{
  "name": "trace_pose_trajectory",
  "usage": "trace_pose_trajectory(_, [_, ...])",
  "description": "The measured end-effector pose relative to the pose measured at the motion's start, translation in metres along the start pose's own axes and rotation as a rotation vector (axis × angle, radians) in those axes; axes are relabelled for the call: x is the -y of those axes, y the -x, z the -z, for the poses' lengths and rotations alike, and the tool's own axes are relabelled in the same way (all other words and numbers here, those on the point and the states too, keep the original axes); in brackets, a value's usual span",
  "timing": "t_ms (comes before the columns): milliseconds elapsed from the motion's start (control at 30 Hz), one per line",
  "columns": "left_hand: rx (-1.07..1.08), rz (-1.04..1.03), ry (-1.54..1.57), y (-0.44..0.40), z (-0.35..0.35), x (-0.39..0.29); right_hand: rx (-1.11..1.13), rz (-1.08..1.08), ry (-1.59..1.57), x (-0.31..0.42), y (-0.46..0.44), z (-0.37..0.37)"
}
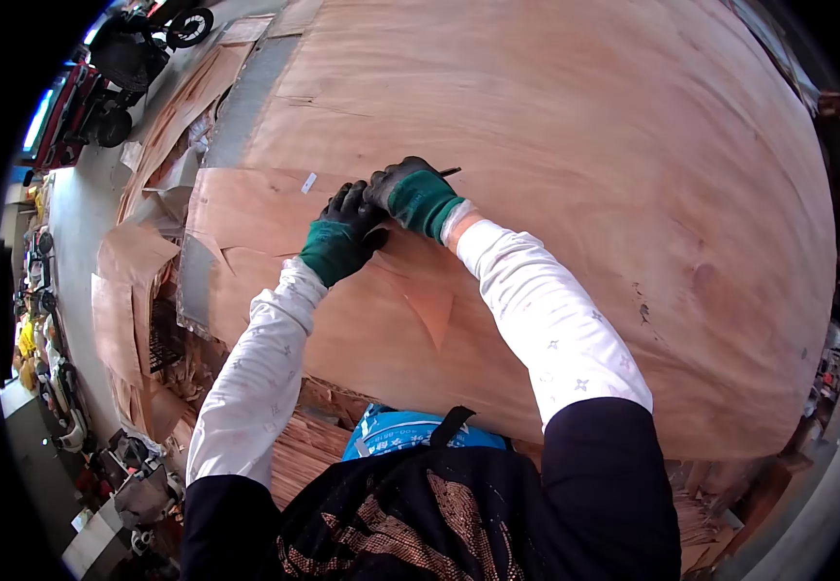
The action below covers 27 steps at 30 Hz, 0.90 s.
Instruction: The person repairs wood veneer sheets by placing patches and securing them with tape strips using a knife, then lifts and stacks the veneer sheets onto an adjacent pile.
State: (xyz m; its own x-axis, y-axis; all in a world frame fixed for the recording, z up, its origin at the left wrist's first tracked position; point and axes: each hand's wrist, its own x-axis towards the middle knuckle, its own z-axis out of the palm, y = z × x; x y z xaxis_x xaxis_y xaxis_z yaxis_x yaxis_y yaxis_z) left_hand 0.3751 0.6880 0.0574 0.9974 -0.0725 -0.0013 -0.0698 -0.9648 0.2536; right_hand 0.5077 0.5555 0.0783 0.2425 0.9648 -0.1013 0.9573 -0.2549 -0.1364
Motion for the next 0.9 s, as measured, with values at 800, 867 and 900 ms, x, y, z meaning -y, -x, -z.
trace_pose_trajectory(800, [0.022,-0.004,0.010,0.003,0.013,-0.009,-0.064,-0.705,-0.144,0.013,0.163,-0.006])
trace_pose_trajectory(867, [0.015,0.004,-0.001,0.005,0.010,-0.008,-0.230,-0.719,-0.303,0.033,0.148,0.034])
trace_pose_trajectory(900, [0.032,0.001,0.001,0.005,0.009,-0.007,-0.320,-0.722,-0.384,0.044,0.136,0.048])
